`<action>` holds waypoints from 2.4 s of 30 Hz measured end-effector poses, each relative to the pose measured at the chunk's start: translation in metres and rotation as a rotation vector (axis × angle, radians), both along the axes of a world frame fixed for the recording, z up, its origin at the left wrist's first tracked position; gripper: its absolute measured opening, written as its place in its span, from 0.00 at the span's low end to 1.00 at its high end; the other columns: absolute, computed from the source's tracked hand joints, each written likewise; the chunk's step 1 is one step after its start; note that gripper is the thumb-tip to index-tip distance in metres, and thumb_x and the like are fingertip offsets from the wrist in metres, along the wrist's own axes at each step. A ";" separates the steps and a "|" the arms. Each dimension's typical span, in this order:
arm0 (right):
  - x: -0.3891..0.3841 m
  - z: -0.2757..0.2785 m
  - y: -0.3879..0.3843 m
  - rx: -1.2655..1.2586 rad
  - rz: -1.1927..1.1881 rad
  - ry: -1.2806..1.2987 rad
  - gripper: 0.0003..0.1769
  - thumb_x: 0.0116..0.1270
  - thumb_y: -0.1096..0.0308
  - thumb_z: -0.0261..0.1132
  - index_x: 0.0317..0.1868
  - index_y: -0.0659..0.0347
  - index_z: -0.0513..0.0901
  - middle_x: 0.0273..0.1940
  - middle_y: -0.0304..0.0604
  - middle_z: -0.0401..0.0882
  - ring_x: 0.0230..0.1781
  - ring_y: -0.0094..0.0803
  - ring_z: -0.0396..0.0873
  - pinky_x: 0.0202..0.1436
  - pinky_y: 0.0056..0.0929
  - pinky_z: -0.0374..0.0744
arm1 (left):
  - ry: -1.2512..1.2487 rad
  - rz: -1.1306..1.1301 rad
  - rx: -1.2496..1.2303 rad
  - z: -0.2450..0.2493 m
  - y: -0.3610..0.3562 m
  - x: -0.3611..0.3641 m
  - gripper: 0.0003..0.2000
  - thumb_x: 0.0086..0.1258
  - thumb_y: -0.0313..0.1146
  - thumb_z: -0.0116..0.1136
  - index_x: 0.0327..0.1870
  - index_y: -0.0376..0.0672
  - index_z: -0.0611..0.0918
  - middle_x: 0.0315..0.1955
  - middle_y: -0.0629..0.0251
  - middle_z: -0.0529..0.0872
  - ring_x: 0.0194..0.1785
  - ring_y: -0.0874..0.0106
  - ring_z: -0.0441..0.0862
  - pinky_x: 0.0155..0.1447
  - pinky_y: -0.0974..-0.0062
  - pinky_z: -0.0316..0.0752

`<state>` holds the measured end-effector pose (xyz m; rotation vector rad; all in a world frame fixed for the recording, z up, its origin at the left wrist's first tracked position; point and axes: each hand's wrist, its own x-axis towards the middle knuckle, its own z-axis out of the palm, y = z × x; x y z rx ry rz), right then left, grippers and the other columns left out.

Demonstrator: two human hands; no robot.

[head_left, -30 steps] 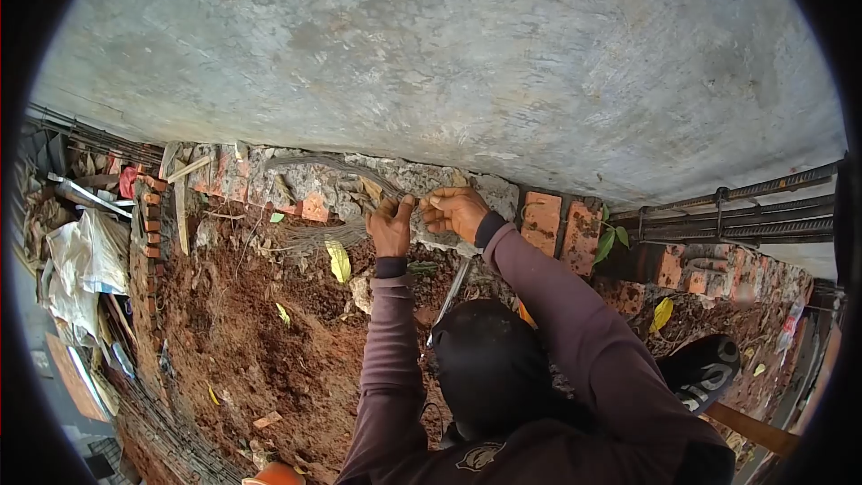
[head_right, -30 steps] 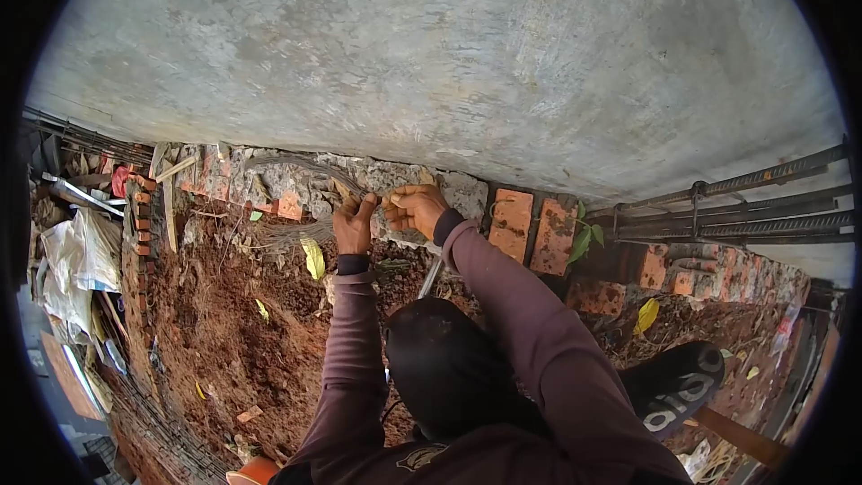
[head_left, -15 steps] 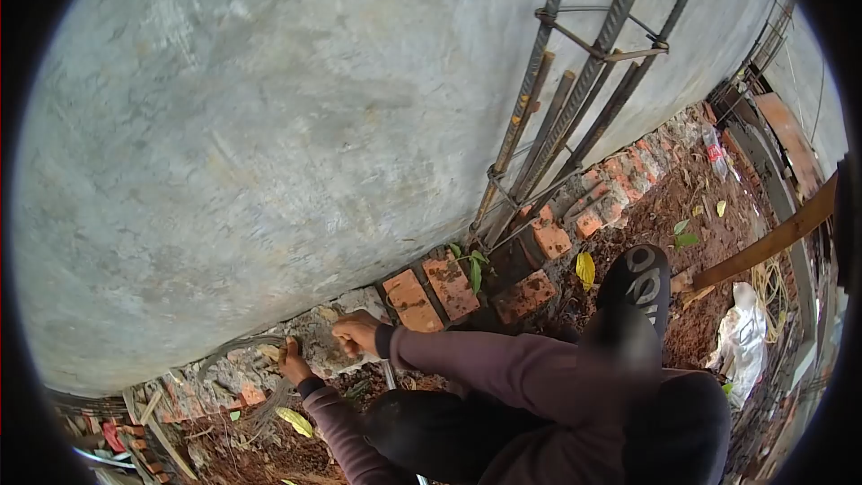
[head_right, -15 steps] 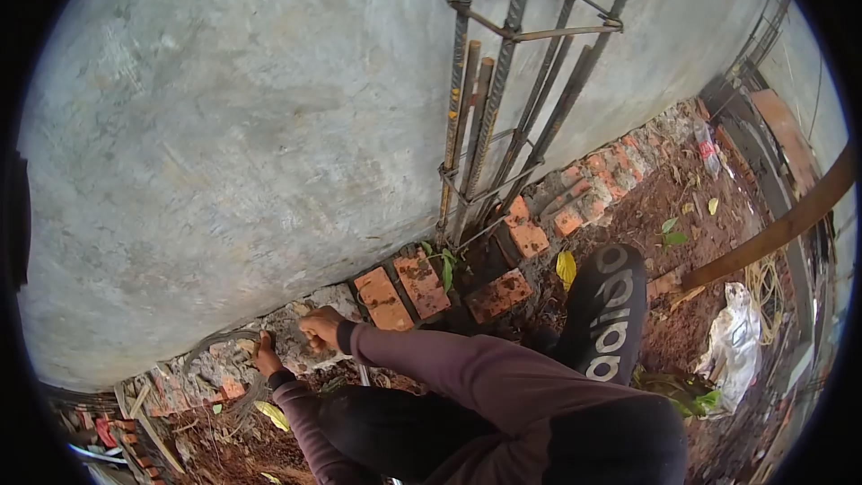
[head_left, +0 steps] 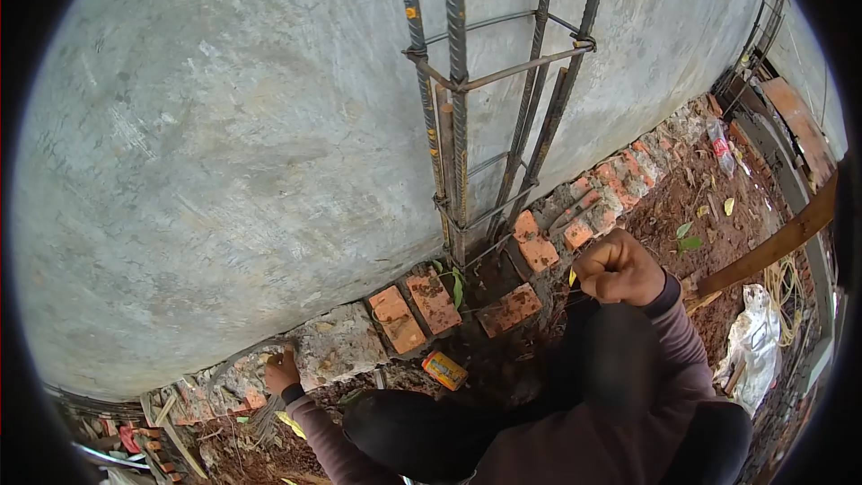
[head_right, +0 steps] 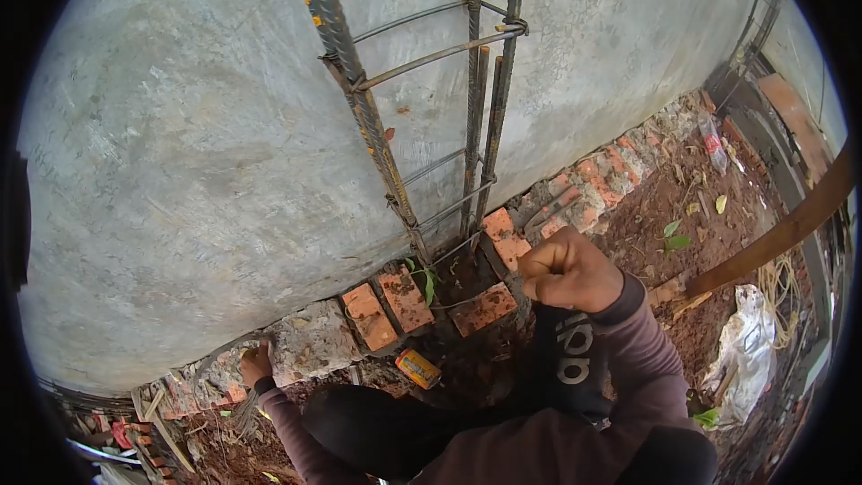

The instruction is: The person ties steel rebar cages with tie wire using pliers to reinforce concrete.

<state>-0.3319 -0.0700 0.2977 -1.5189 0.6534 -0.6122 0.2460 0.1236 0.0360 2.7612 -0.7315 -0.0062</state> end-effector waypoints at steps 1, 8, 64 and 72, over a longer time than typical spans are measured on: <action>0.001 0.009 -0.002 -0.047 0.066 0.037 0.22 0.63 0.79 0.64 0.17 0.59 0.60 0.16 0.29 0.56 0.18 0.17 0.53 0.21 0.27 0.55 | 0.114 -0.125 -0.209 0.053 0.000 -0.027 0.30 0.68 0.59 0.62 0.49 0.34 0.87 0.45 0.45 0.89 0.50 0.53 0.86 0.56 0.57 0.77; 0.040 0.040 -0.009 -0.152 0.059 -0.204 0.23 0.62 0.79 0.66 0.17 0.59 0.61 0.16 0.31 0.60 0.18 0.16 0.56 0.22 0.26 0.57 | 0.643 -1.351 -0.437 0.250 -0.081 -0.307 0.24 0.76 0.40 0.59 0.67 0.36 0.75 0.56 0.49 0.85 0.62 0.54 0.81 0.65 0.61 0.74; 0.208 -0.093 0.067 0.178 0.307 -0.110 0.13 0.79 0.72 0.55 0.52 0.73 0.82 0.36 0.49 0.88 0.34 0.27 0.87 0.40 0.25 0.86 | 1.077 -0.257 -1.384 0.201 -0.048 -0.247 0.22 0.84 0.40 0.45 0.66 0.30 0.73 0.47 0.46 0.87 0.50 0.60 0.88 0.58 0.62 0.84; 0.183 -0.089 0.041 -0.012 0.382 0.032 0.14 0.76 0.72 0.58 0.56 0.70 0.82 0.38 0.51 0.89 0.42 0.35 0.89 0.43 0.28 0.85 | 1.191 -0.419 -1.384 0.196 -0.062 -0.240 0.23 0.84 0.43 0.45 0.67 0.31 0.72 0.36 0.56 0.88 0.39 0.66 0.88 0.47 0.69 0.85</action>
